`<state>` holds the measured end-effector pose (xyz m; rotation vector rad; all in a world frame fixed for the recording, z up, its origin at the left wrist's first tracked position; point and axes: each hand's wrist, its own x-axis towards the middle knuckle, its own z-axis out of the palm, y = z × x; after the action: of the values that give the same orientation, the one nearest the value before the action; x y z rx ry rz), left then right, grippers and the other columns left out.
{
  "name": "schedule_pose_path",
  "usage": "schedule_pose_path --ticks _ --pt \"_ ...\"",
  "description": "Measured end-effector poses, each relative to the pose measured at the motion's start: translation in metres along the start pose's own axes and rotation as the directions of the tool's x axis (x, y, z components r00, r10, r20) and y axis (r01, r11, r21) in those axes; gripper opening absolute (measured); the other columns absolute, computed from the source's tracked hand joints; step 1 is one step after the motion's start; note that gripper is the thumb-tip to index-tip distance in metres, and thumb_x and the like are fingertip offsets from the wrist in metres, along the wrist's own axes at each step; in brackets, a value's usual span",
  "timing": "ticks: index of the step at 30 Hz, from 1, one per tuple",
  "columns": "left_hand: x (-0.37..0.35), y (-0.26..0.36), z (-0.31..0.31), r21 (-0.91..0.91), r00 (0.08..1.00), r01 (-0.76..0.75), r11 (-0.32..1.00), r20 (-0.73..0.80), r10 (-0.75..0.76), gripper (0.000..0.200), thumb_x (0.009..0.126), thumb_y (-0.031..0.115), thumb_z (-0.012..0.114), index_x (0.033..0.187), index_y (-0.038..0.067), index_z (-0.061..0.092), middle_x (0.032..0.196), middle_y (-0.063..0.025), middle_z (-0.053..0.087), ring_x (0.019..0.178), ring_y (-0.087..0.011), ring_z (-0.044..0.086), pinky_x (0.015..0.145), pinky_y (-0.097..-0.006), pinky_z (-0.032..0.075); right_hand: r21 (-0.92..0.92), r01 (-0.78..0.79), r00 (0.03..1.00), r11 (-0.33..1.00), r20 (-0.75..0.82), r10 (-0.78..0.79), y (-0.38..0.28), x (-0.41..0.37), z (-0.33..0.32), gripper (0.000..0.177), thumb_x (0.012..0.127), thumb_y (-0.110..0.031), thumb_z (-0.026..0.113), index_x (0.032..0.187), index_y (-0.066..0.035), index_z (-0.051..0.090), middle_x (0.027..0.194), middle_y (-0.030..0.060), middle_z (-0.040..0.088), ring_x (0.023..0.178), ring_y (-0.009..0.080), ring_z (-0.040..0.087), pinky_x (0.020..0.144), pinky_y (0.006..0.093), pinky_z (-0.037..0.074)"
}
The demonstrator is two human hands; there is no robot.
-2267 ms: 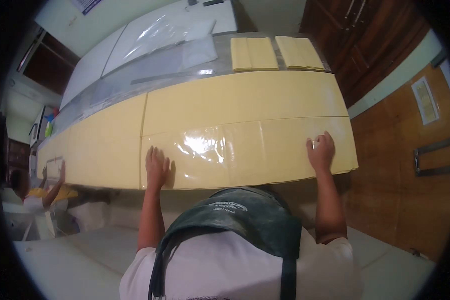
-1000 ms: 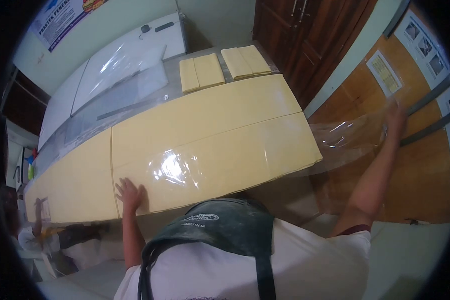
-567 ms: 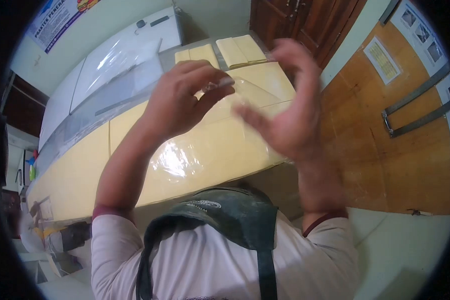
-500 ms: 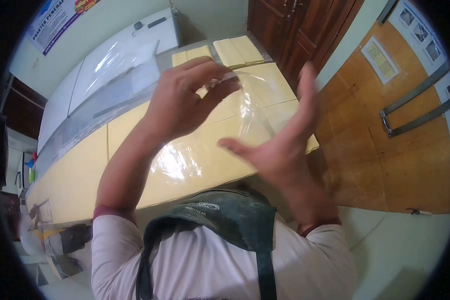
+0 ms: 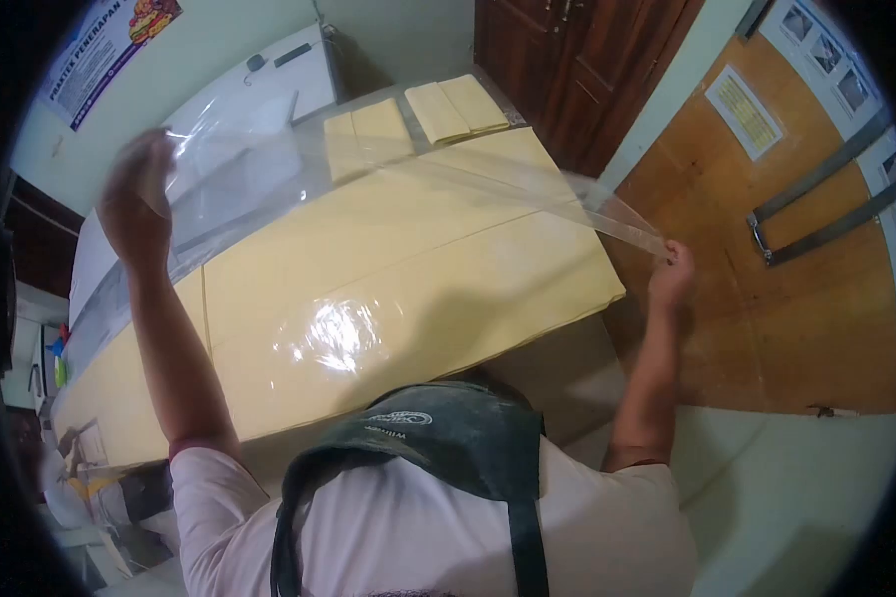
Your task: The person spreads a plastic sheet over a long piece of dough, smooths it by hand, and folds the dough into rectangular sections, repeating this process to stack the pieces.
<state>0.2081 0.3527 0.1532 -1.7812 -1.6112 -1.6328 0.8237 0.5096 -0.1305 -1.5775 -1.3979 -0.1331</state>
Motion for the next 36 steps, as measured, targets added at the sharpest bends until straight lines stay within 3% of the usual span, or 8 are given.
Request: schedule_pose_path --ticks 9,11,14,17,19,21,27,36 --pt "-0.059 -0.168 -0.143 0.094 0.876 0.467 0.88 0.089 -0.474 0.023 0.097 0.016 0.069 0.115 0.001 0.068 0.106 -0.0039 0.071 0.092 -0.0109 0.063 0.081 -0.0245 0.05 0.199 -0.168 0.678 0.966 0.734 -0.034 -0.061 0.124 0.013 0.011 0.094 -0.011 0.068 0.091 -0.001 0.067 0.09 0.0056 0.07 0.08 0.0163 0.066 0.075 0.0306 0.052" --pt "-0.085 -0.194 -0.159 -0.082 0.68 0.733 0.675 0.067 -0.73 0.024 0.097 0.021 0.068 0.114 0.004 0.068 0.102 -0.0031 0.069 0.092 -0.0105 0.063 0.08 -0.0247 0.05 0.645 -0.617 0.664 0.452 0.734 -0.141 -0.099 0.115 0.042 0.01 0.095 -0.014 0.066 0.096 -0.004 0.065 0.089 0.0049 0.067 0.075 0.0151 0.063 0.072 0.0285 0.051" --pt "-0.14 -0.238 -0.158 -0.027 0.516 0.856 0.516 -0.013 -0.857 0.027 0.098 0.027 0.065 0.112 0.004 0.068 0.092 -0.0026 0.068 0.077 -0.011 0.061 0.073 -0.0264 0.05 0.551 -0.816 0.552 0.172 0.832 -0.046 -0.142 0.091 0.101 0.011 0.097 -0.016 0.064 0.103 -0.007 0.064 0.091 0.0047 0.066 0.075 0.0139 0.063 0.068 0.0286 0.051" --pt "-0.211 -0.292 -0.134 0.476 0.723 0.646 0.597 -0.131 -0.678 0.03 0.099 0.031 0.061 0.099 0.002 0.07 0.076 -0.0077 0.067 0.067 -0.0178 0.061 0.066 -0.0346 0.049 0.25 -0.631 0.52 0.735 0.839 0.162 -0.156 0.061 0.191 0.017 0.1 -0.019 0.058 0.105 -0.004 0.065 0.09 0.0077 0.069 0.082 0.018 0.067 0.07 0.0314 0.053" --pt "-0.239 -0.306 -0.124 0.618 0.749 0.584 0.527 -0.158 -0.644 0.038 0.098 0.036 0.061 0.09 0.0 0.069 0.071 -0.0136 0.065 0.069 -0.0238 0.064 0.067 -0.0387 0.048 0.103 -0.538 0.556 0.837 0.789 0.261 -0.169 0.047 0.229 0.02 0.099 -0.02 0.058 0.104 -0.003 0.066 0.09 0.0118 0.071 0.087 0.0233 0.069 0.073 0.0352 0.054" --pt "-0.253 -0.321 -0.125 0.671 0.64 0.63 0.39 -0.164 -0.751 0.043 0.098 0.04 0.06 0.088 -0.001 0.069 0.072 -0.017 0.066 0.072 -0.027 0.065 0.067 -0.0403 0.048 0.089 0.197 0.774 0.976 0.597 -0.211 -0.154 0.036 0.269 0.023 0.097 -0.022 0.062 0.103 0.0 0.066 0.088 0.0208 0.071 0.085 0.0371 0.069 0.074 0.046 0.053" --pt "-0.248 -0.323 -0.12 0.594 0.548 0.651 0.473 0.064 -0.834 0.032 0.08 0.029 0.08 0.091 0.001 0.07 0.08 -0.0115 0.071 0.077 -0.0213 0.068 0.071 -0.0364 0.053 0.008 0.126 0.745 0.992 0.66 -0.1 -0.159 0.021 0.298 0.028 0.097 -0.027 0.06 0.098 0.0 0.066 0.095 0.0241 0.069 0.091 0.0416 0.067 0.079 0.0481 0.052" --pt "-0.279 -0.375 -0.121 0.6 0.583 0.721 0.345 -0.258 -0.771 0.036 0.092 0.033 0.063 0.089 -0.002 0.069 0.083 -0.0191 0.071 0.08 -0.0355 0.069 0.074 -0.0446 0.053 0.09 0.095 0.703 0.991 0.7 -0.13 -0.151 0.022 0.318 0.03 0.096 -0.027 0.057 0.093 0.001 0.065 0.094 0.0265 0.068 0.092 0.0443 0.065 0.08 0.0492 0.051"
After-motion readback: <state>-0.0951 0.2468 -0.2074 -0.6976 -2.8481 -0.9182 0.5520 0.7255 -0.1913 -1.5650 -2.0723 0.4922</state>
